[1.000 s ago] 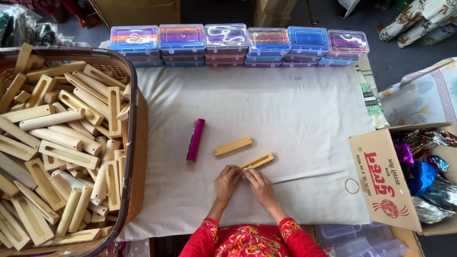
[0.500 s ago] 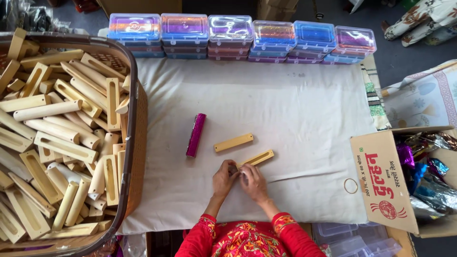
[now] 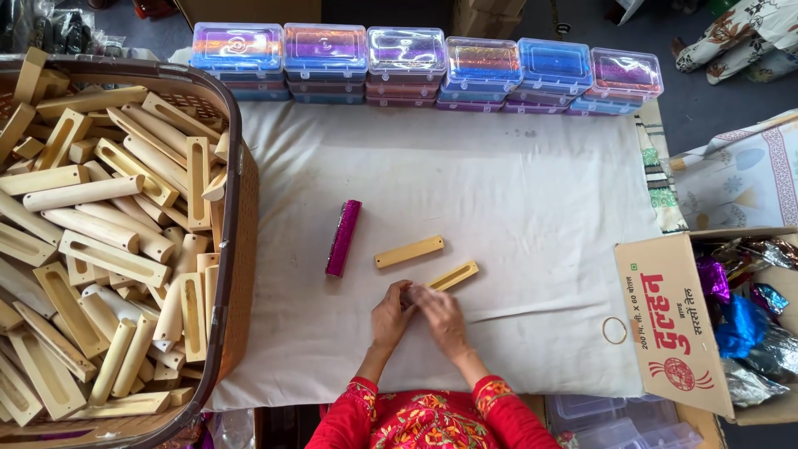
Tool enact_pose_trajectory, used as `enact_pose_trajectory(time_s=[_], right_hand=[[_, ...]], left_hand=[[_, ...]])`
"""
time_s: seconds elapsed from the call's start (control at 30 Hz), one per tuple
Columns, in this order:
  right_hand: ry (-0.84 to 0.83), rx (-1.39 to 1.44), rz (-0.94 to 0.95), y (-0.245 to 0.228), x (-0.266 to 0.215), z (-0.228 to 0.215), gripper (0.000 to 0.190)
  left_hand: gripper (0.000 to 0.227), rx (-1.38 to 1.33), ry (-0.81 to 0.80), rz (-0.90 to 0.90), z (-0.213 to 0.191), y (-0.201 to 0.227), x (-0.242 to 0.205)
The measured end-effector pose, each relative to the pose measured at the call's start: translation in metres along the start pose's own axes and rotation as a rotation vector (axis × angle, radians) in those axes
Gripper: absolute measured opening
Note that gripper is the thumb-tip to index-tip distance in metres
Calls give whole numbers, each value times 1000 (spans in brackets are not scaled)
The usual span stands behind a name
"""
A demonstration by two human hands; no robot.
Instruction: The person is seen wrapping purple paper around wooden pieces and then assembling them together.
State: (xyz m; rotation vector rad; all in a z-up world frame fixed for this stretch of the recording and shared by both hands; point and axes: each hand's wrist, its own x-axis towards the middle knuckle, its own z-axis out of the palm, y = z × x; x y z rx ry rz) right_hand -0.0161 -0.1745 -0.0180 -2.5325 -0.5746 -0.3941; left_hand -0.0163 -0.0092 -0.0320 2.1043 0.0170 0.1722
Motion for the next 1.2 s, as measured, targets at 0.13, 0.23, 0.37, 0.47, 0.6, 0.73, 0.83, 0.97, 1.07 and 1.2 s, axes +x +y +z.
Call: enact_pose_trajectory(time_s=[0.13, 0.23, 0.37, 0.47, 0.6, 0.73, 0.83, 0.97, 1.07, 1.2], right_hand=[[-36, -171, 63, 54, 6, -6, 61], [-45, -190, 193, 62, 23, -32, 56], [146, -67, 195, 18, 31, -42, 54], [4, 0, 4, 1, 7, -19, 43], [1, -55, -38, 39, 16, -14, 38], [27, -66, 172, 41, 26, -34, 23], [14, -31, 246, 19, 27, -26, 20], [9, 161, 110, -20, 20, -21, 27], [-129, 146, 7, 20, 23, -34, 34], [-98, 331, 319, 66, 13, -37, 33]], left_hand=[[60, -44, -71, -99, -10, 13, 4], [49, -23, -79, -82, -14, 19, 5], [36, -24, -49, 12, -8, 8, 0], [38, -46, -49, -1, -8, 4, 1], [40, -54, -34, 10, -20, 17, 11], [39, -61, -95, -108, -18, 23, 7], [38, -45, -88, -137, -11, 13, 5], [37, -19, -78, -118, -5, 7, 5], [38, -18, -81, -127, -13, 18, 2], [38, -48, -83, -122, -12, 23, -7]])
